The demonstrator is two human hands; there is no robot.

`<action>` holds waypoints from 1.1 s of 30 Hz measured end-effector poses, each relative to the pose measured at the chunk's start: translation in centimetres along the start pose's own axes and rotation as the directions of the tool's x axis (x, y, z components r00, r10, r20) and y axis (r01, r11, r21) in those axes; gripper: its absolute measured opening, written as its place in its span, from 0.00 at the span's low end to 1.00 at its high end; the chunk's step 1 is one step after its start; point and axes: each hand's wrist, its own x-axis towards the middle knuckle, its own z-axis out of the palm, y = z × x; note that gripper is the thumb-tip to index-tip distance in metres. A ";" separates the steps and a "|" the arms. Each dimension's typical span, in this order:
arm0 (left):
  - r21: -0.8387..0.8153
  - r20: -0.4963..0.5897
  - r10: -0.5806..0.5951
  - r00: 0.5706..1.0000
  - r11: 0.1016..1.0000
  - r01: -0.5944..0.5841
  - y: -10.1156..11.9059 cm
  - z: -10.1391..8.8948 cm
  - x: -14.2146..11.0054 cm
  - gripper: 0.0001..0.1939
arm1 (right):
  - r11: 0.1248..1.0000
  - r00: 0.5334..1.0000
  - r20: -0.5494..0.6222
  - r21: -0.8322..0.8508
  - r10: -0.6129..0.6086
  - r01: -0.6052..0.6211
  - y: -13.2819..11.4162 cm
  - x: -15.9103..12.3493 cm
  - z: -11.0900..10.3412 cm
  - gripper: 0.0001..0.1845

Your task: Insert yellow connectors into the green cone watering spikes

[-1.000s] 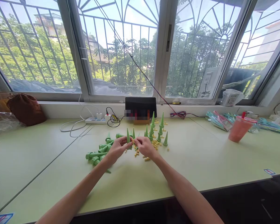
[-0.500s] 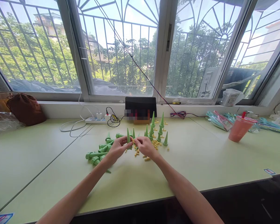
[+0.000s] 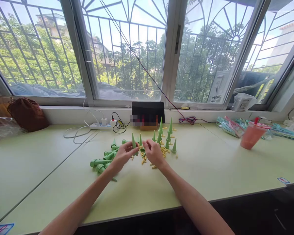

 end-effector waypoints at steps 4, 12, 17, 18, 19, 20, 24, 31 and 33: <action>0.126 0.043 0.053 0.998 0.990 -0.058 -0.5 0.2 -0.1 0.12 | 1.000 0.998 -0.064 0.017 -0.013 0.014 -0.4 -0.1 -0.3 0.19; 0.405 0.096 0.235 0.967 0.878 -0.254 -1.9 0.8 -0.2 0.07 | 0.997 0.996 0.041 0.011 -0.075 0.075 -0.7 -0.4 0.0 0.16; 0.523 0.149 0.293 0.944 0.787 -0.327 -1.8 0.9 -0.4 0.06 | 0.996 0.995 0.052 -0.017 -0.085 0.086 -0.5 -0.3 0.0 0.16; 0.532 0.150 0.298 0.943 0.779 -0.331 -1.8 0.9 -0.4 0.07 | 0.996 0.995 0.051 -0.020 -0.084 0.085 -0.5 -0.3 0.0 0.16; 0.532 0.150 0.303 0.941 0.777 -0.335 -1.8 0.9 -0.4 0.07 | 0.996 0.995 0.050 -0.022 -0.083 0.084 -0.6 -0.3 0.0 0.16; 0.526 0.150 0.306 0.940 0.780 -0.338 -1.8 0.9 -0.4 0.07 | 0.996 0.996 0.048 -0.024 -0.081 0.082 -0.6 -0.3 0.0 0.16; 0.489 0.140 0.287 0.948 0.813 -0.318 -1.9 0.9 -0.3 0.06 | 0.997 0.996 0.030 -0.021 -0.079 0.080 -0.8 -0.4 -0.1 0.15; 0.413 0.080 0.258 0.963 0.870 -0.267 -1.5 0.9 -0.3 0.09 | 0.997 0.997 -0.029 -0.023 -0.069 0.068 -0.7 -0.2 -0.3 0.15; 0.405 0.035 0.256 0.966 0.880 -0.248 -1.5 0.9 -0.2 0.11 | 0.998 0.996 -0.061 -0.013 -0.065 0.065 -0.7 -0.2 -0.4 0.15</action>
